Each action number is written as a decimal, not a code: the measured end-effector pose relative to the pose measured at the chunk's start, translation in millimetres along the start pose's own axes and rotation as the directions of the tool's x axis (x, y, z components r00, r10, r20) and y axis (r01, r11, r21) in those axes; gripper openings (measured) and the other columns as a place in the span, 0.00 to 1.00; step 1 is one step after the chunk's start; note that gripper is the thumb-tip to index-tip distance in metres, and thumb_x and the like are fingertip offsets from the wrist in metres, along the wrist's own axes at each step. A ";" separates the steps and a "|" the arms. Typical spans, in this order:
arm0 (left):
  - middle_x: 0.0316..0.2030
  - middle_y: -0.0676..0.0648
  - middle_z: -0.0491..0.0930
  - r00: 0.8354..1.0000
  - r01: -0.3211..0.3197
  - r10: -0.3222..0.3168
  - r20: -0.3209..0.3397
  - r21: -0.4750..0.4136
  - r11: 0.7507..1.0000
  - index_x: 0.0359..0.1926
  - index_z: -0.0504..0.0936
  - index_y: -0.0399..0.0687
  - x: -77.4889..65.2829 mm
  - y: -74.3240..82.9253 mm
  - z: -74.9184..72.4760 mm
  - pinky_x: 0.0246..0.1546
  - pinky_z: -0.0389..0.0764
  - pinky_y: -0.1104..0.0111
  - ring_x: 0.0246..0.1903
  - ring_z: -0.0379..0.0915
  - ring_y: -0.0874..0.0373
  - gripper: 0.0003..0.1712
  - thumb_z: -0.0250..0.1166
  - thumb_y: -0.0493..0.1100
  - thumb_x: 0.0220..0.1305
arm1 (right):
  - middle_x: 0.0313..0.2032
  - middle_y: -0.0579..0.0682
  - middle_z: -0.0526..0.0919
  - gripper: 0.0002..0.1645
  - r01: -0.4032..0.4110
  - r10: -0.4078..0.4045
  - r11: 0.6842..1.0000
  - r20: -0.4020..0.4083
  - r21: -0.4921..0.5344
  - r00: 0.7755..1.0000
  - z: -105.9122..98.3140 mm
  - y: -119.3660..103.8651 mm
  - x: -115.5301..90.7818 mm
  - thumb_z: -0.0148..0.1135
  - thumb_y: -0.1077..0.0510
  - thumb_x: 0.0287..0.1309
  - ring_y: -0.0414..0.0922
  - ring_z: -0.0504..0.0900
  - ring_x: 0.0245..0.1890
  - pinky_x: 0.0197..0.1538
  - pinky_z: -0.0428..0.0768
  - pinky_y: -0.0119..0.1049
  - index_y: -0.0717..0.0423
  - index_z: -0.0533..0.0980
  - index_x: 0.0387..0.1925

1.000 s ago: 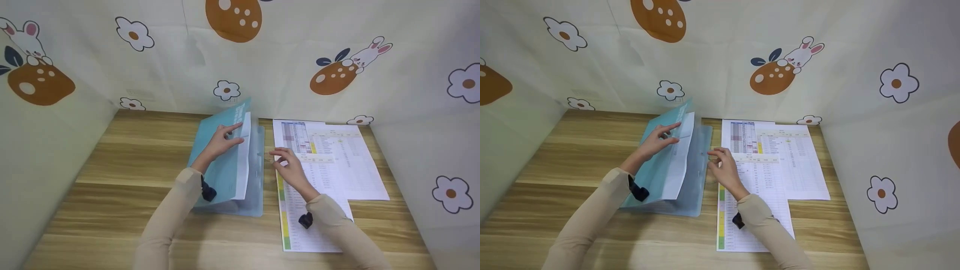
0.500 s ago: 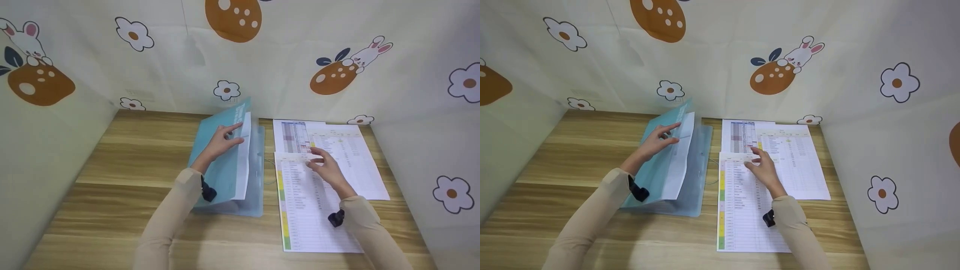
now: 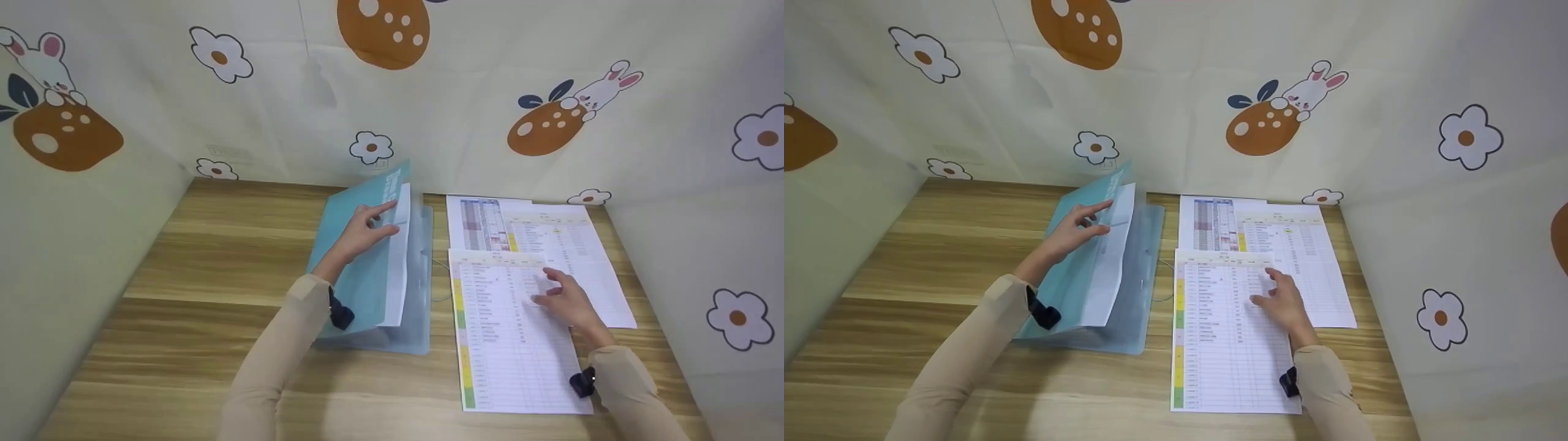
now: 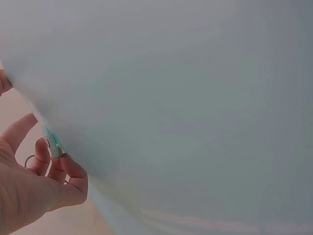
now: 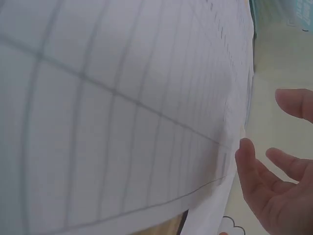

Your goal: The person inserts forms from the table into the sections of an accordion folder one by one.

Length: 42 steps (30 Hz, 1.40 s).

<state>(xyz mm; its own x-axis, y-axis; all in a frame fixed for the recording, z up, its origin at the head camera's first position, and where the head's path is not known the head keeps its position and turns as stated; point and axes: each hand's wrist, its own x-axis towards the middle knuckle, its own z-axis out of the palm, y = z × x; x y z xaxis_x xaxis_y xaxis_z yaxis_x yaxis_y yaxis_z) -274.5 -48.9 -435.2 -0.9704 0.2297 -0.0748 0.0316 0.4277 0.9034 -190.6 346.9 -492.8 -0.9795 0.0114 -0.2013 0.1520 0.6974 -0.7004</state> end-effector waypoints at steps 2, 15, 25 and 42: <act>0.43 0.46 0.60 1.000 0.005 -0.005 0.000 0.004 1.000 0.60 0.67 0.63 0.2 0.6 0.1 0.38 0.65 0.63 0.44 0.56 0.53 0.31 0.62 0.49 0.53 | 0.57 0.65 0.57 0.43 -0.001 0.000 1.000 -0.017 -0.022 1.000 -0.8 4.6 -3.3 0.61 0.56 0.49 0.57 0.66 0.48 0.41 0.68 0.44 0.65 0.53 0.62; 0.42 0.46 0.59 1.000 0.014 -0.014 -0.004 0.006 1.000 0.59 0.67 0.65 0.3 0.3 0.5 0.37 0.65 0.63 0.44 0.55 0.53 0.31 0.63 0.50 0.52 | 0.51 0.68 0.57 0.50 0.054 -0.058 0.982 -0.016 -0.182 0.998 -3.0 16.3 -20.6 0.66 0.58 0.43 0.55 0.66 0.39 0.36 0.67 0.42 0.69 0.49 0.62; 0.41 0.45 0.61 0.998 -0.062 0.062 -0.010 -0.004 0.998 0.60 0.68 0.58 1.6 -0.1 0.7 0.37 0.64 0.63 0.42 0.56 0.52 0.30 0.62 0.46 0.54 | 0.50 0.70 0.56 0.58 0.085 -0.084 0.959 0.017 -0.270 0.996 -0.9 22.1 -24.7 0.70 0.58 0.37 0.62 0.64 0.46 0.48 0.62 0.55 0.71 0.45 0.63; 0.44 0.46 0.60 1.000 -0.002 0.002 -0.002 0.009 1.000 0.60 0.66 0.64 0.6 -0.1 0.9 0.39 0.65 0.62 0.45 0.55 0.53 0.30 0.62 0.48 0.54 | 0.48 0.69 0.61 0.49 0.043 -0.042 0.966 0.012 -0.257 0.999 1.8 22.4 -27.8 0.69 0.58 0.38 0.60 0.66 0.45 0.46 0.63 0.55 0.62 0.52 0.60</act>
<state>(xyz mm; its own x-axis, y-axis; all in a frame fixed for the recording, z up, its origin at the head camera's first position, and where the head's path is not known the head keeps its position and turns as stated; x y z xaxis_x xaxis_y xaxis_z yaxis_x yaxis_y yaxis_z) -275.0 -48.0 -435.7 -0.9708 0.2288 -0.0722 0.0356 0.4351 0.8997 -159.7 360.9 -504.1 -0.9834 -0.0262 -0.1797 0.0702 0.8577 -0.5093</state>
